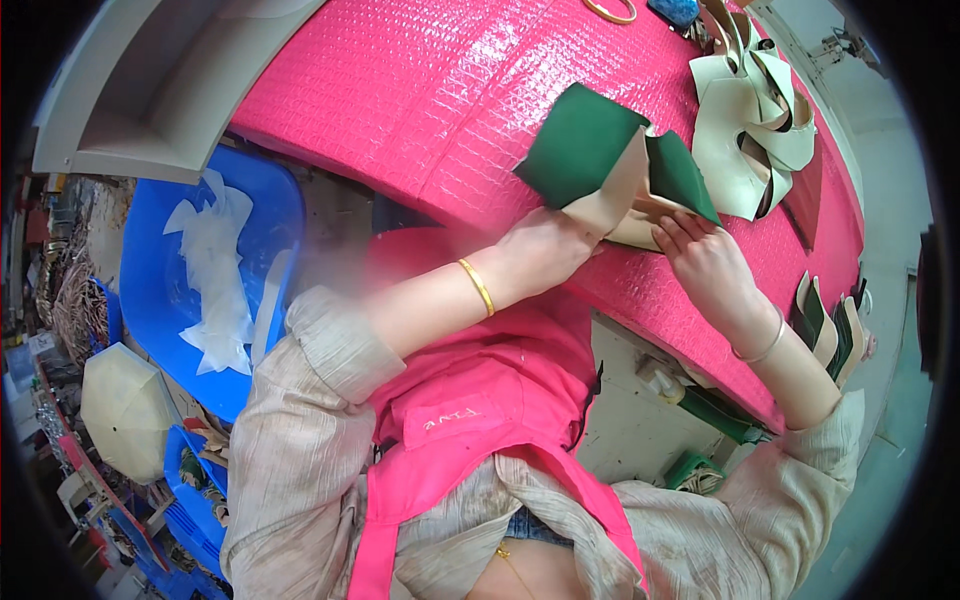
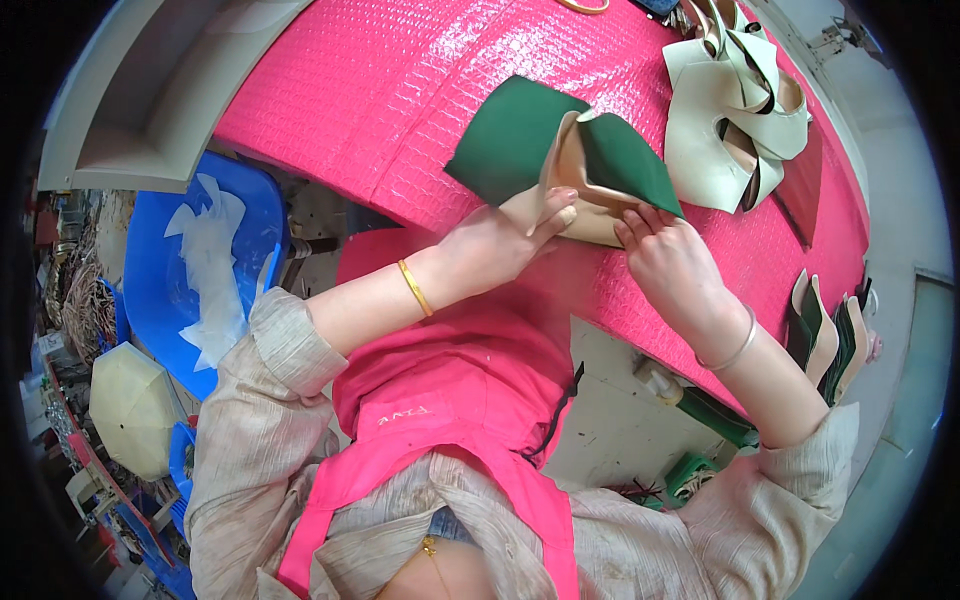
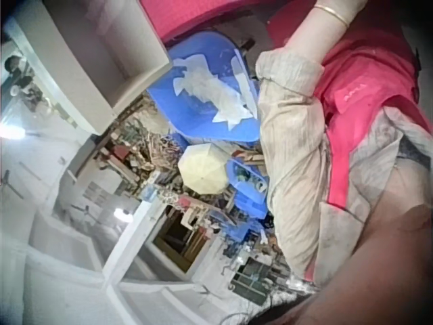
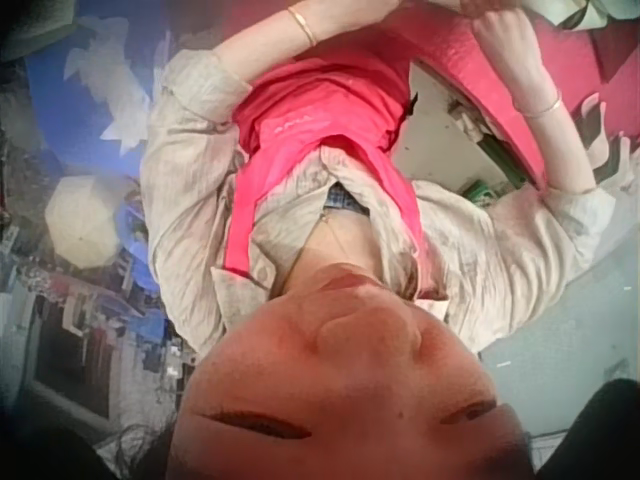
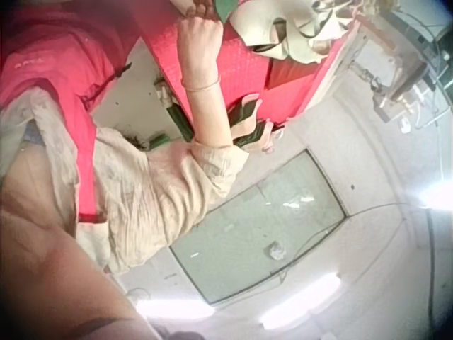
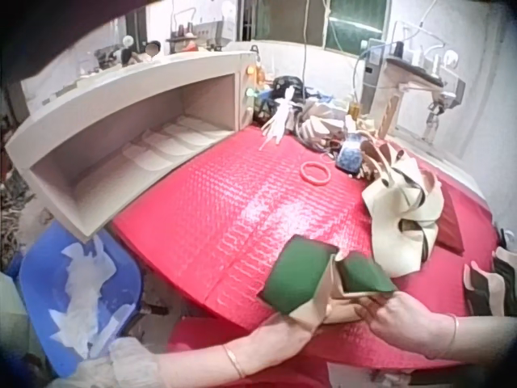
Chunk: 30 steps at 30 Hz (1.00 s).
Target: Preparing and assembling shoe uppers with linings at a manufacturing workstation.
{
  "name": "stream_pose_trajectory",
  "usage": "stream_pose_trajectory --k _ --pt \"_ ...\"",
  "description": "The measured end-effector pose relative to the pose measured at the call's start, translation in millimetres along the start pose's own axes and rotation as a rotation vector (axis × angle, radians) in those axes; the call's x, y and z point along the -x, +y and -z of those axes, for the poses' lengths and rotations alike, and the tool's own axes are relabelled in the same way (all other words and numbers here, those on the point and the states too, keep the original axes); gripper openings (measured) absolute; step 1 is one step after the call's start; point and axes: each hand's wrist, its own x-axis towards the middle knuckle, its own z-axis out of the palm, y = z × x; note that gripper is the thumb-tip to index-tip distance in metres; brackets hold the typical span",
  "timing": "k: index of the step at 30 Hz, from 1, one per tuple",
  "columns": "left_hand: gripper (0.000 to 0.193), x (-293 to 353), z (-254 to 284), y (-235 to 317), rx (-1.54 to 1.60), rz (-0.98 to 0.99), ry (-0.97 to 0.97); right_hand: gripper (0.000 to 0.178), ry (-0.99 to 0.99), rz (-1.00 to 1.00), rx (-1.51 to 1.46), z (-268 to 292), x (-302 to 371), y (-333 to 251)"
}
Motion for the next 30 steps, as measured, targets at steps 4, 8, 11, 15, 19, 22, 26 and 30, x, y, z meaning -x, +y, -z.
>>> stream_pose_trajectory --k 4,8,11,15,19,22,26,30 --pt "0.030 -4 0 11 -0.229 -0.209 0.298 0.029 -0.195 -0.015 -0.197 9 3 5" --pt "0.030 -19 -2 38 -0.438 -0.198 0.161 0.027 -0.188 0.078 -0.125 5 -3 12" --pt "0.041 -17 -22 21 0.128 -0.089 0.252 0.024 0.030 0.063 -0.074 -2 4 17" --pt "0.051 -16 -25 16 0.025 -0.152 0.278 0.017 -0.205 -0.052 -0.221 9 1 10" --pt "0.038 -32 -20 33 -0.051 -0.141 0.386 0.028 -0.576 0.011 -0.310 23 -14 18" --pt "0.017 -44 -20 41 -0.257 -0.169 0.422 0.029 -0.222 -0.003 -0.324 10 2 19" --pt "0.020 -44 6 43 -0.498 -0.348 0.249 0.034 0.051 -0.037 -0.503 -8 18 13" --pt "0.026 -18 33 42 -0.863 -0.597 0.000 0.044 0.148 -0.147 -0.550 -12 21 -27"
